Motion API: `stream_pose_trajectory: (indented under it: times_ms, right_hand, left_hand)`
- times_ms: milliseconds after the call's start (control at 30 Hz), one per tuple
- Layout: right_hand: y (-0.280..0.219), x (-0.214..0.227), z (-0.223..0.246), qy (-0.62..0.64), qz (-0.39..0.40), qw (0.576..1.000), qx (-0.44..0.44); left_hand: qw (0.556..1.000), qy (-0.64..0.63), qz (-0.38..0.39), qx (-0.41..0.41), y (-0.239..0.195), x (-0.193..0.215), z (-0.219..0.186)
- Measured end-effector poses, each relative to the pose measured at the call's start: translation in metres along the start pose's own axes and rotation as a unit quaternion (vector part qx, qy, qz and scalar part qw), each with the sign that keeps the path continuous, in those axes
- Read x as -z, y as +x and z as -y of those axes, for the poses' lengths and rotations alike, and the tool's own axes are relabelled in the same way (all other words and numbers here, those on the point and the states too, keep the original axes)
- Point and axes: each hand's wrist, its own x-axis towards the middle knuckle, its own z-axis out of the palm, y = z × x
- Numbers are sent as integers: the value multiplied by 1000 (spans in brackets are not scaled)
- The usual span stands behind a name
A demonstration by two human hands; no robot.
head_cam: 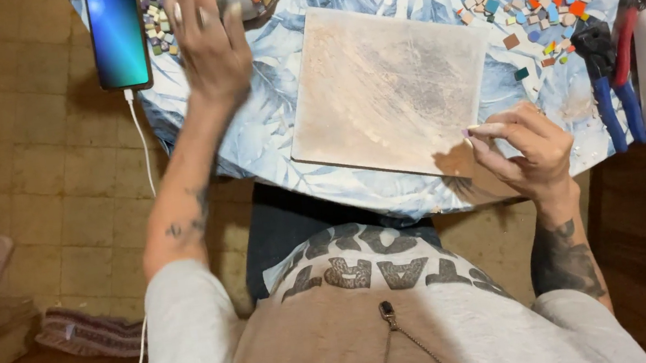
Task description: Cutting small mosaic tiles with nippers and gluing them onto a spherical object to create a mosaic pattern.
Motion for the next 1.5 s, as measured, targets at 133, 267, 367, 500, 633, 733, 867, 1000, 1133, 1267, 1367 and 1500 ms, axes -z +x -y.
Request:
stream_pose_trajectory:
  times_ms: [133, 267, 367, 500, 633, 733, 867, 1000, 1133, 1267, 1367, 1500]
  right_hand:
    - [3, -1, 6, -4, -7, 1000, -5]
    - [0, 5, 7, -15, -5, 1000, -26]
    - [5, 6, 1, -6, -19, 999, -27]
    - [26, 12, -34, -24, -15, 998, 53]
    - [74, 15, -68, 18, -37, 986, 163]
    - [117, 13, -69, 110, -83, 972, 192]
    - [146, -10, -76, 194, -110, 946, 234]
    - [145, -41, -80, 227, -131, 952, 156]
    - [144, -65, -77, 195, -137, 964, 118]
    - [147, -76, -64, 168, -113, 975, 92]
    - [151, -83, -62, 174, -158, 967, 100]
    - [150, -89, -61, 121, -189, 967, 122]
  left_hand:
    - [973, 81, -80, -201, 27, -26, 48]
    - [965, 119, -70, -225, 36, -27, 46]
    - [969, 102, -87, -206, 37, -31, 46]
    - [976, -3, -150, -160, 62, -31, 21]
    - [970, -147, -134, 137, 52, -47, 0]
    - [833, -513, -120, 168, 63, -43, -35]
    - [769, -604, -96, 188, 51, -56, -49]
    - [724, -575, -39, 378, 48, -45, -63]
    - [609, -578, -97, 535, 29, -66, -47]
    - [604, -580, -85, 540, 27, -72, -39]
    - [681, -625, -48, 380, 28, -72, -39]
    - [679, -624, -34, 386, 27, -72, -43]
